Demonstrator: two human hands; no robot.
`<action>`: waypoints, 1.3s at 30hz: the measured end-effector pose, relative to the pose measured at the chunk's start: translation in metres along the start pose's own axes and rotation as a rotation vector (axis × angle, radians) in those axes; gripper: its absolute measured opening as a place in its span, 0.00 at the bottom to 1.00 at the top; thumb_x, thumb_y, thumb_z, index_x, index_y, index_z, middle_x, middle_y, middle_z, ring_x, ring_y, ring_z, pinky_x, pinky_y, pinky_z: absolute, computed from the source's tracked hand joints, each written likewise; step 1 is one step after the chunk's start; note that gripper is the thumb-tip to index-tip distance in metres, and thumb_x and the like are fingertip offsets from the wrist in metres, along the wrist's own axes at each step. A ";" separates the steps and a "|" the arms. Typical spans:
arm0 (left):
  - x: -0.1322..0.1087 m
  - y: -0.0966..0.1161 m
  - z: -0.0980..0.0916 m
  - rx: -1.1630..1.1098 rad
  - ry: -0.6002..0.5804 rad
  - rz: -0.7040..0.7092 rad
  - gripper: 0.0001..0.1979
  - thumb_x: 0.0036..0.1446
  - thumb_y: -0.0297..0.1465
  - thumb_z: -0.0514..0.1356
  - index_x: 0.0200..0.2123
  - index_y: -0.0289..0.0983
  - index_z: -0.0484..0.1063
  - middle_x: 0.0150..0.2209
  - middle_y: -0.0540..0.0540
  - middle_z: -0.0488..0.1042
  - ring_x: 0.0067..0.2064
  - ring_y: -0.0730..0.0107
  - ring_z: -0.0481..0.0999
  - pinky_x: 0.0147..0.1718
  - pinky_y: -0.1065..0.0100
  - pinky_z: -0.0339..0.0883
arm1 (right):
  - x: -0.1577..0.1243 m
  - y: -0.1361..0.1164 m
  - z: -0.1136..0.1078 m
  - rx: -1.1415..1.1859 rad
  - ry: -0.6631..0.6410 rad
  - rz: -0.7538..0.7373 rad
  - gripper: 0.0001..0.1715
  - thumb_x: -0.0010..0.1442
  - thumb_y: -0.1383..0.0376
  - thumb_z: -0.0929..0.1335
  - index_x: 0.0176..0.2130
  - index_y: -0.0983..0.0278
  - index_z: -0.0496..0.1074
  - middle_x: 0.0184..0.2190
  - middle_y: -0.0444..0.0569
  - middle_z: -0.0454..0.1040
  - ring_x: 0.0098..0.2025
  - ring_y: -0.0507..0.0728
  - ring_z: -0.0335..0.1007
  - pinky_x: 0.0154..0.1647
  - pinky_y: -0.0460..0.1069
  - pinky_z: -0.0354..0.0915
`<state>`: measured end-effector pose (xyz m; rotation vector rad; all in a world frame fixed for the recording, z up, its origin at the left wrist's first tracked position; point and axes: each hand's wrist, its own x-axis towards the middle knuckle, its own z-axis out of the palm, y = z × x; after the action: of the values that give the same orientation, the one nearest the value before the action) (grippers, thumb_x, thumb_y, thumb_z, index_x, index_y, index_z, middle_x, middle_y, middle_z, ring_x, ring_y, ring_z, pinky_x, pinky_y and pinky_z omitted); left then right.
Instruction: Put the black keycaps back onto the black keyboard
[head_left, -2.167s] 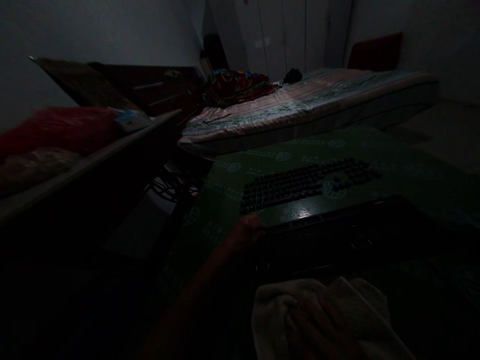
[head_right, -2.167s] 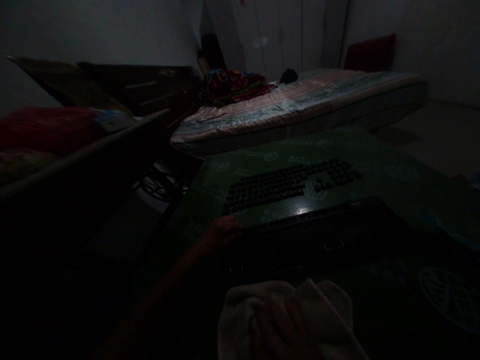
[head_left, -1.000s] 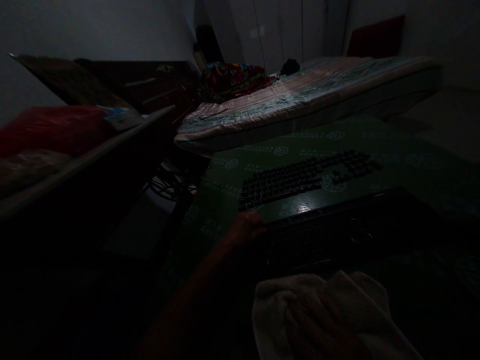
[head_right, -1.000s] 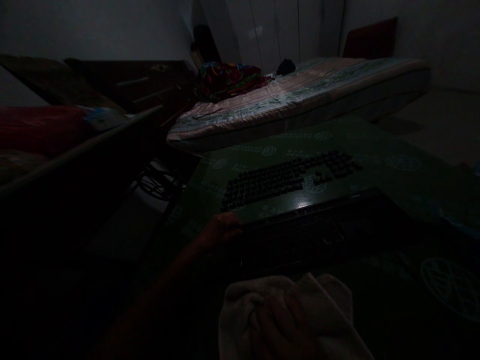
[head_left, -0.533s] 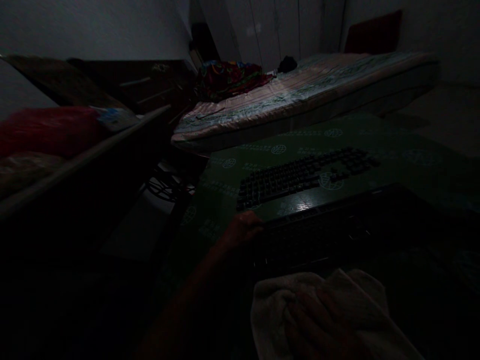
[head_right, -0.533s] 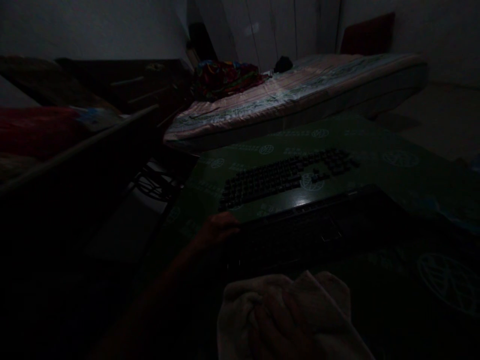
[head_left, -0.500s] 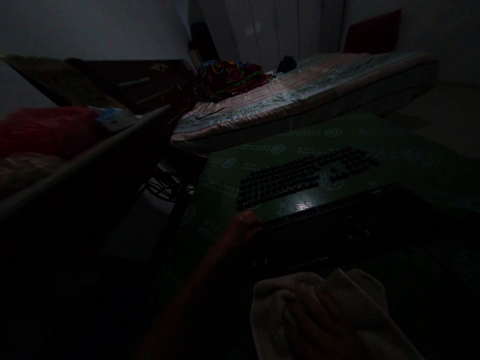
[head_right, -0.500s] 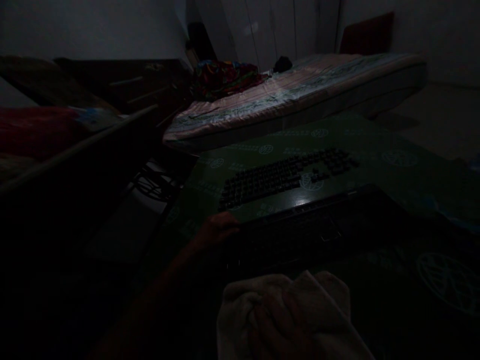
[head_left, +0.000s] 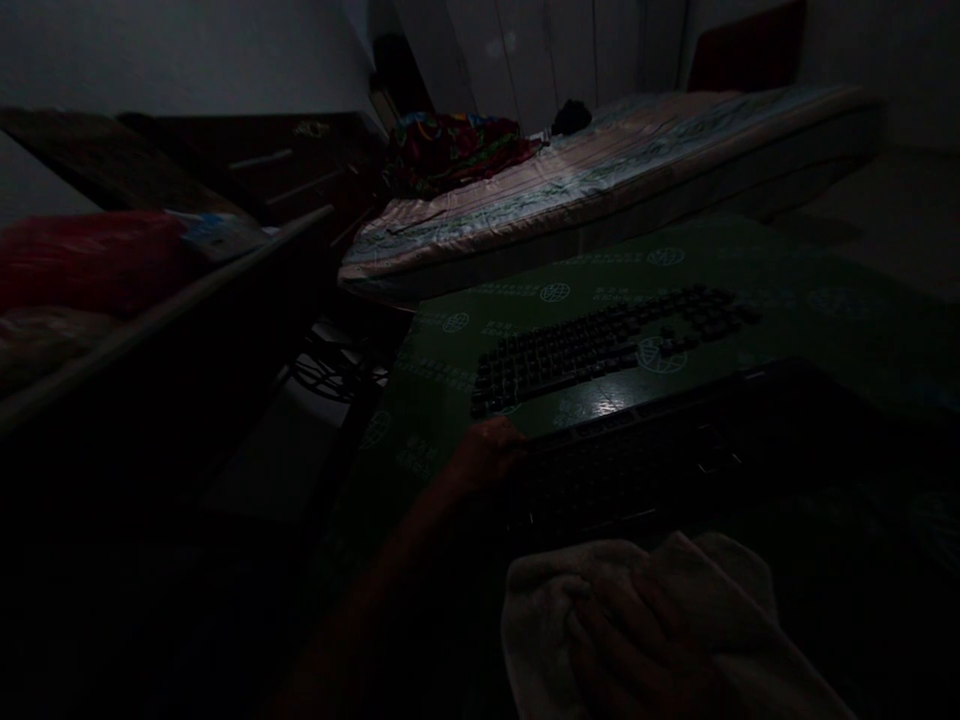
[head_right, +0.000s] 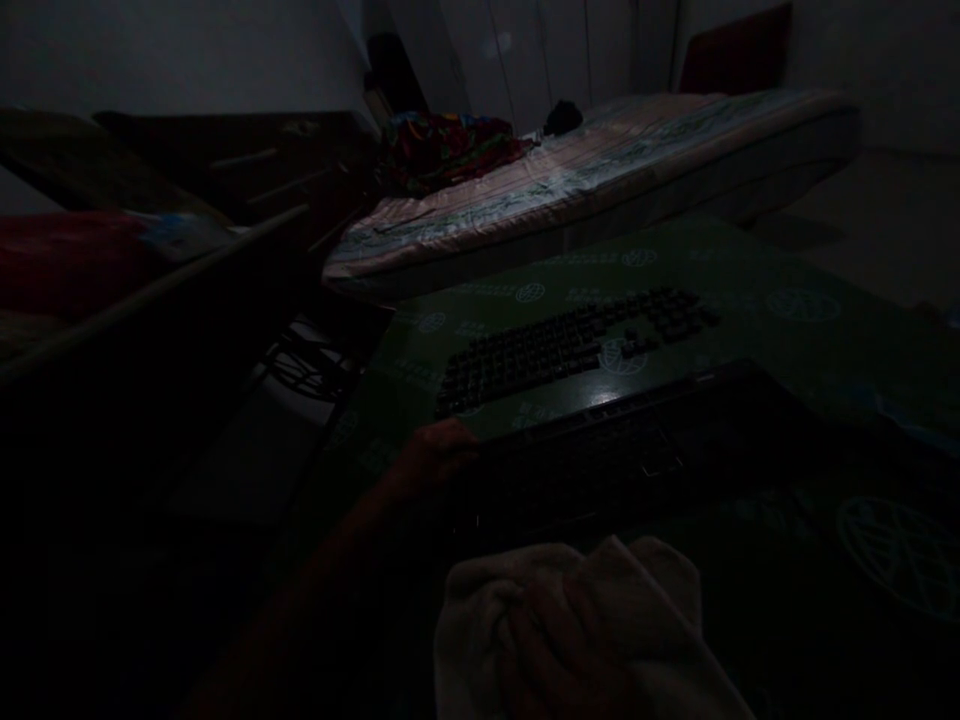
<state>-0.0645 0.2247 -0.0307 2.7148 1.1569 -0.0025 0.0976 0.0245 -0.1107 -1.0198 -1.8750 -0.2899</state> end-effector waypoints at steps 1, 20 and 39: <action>0.000 0.000 0.000 0.004 -0.007 0.000 0.07 0.52 0.26 0.56 0.29 0.35 0.74 0.29 0.47 0.71 0.34 0.70 0.70 0.33 0.70 0.62 | -0.001 0.000 0.000 -0.001 0.003 0.002 0.15 0.60 0.69 0.58 0.30 0.62 0.71 0.31 0.45 0.76 0.46 0.58 0.67 0.58 0.60 0.47; -0.006 -0.006 0.001 -0.058 0.032 -0.001 0.09 0.53 0.26 0.54 0.35 0.36 0.74 0.32 0.47 0.72 0.35 0.72 0.71 0.34 0.71 0.64 | -0.004 -0.001 0.000 -0.010 -0.033 0.018 0.14 0.60 0.69 0.58 0.32 0.63 0.71 0.34 0.46 0.75 0.47 0.59 0.66 0.58 0.62 0.47; -0.004 -0.003 0.001 -0.009 0.022 0.012 0.09 0.54 0.26 0.53 0.32 0.34 0.73 0.31 0.46 0.71 0.34 0.71 0.70 0.33 0.71 0.63 | -0.006 -0.001 -0.002 -0.004 -0.083 0.018 0.12 0.59 0.66 0.59 0.33 0.62 0.71 0.35 0.47 0.75 0.48 0.60 0.65 0.58 0.63 0.46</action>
<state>-0.0693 0.2236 -0.0318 2.7201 1.1441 0.0348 0.0991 0.0194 -0.1144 -1.0655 -1.9388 -0.2446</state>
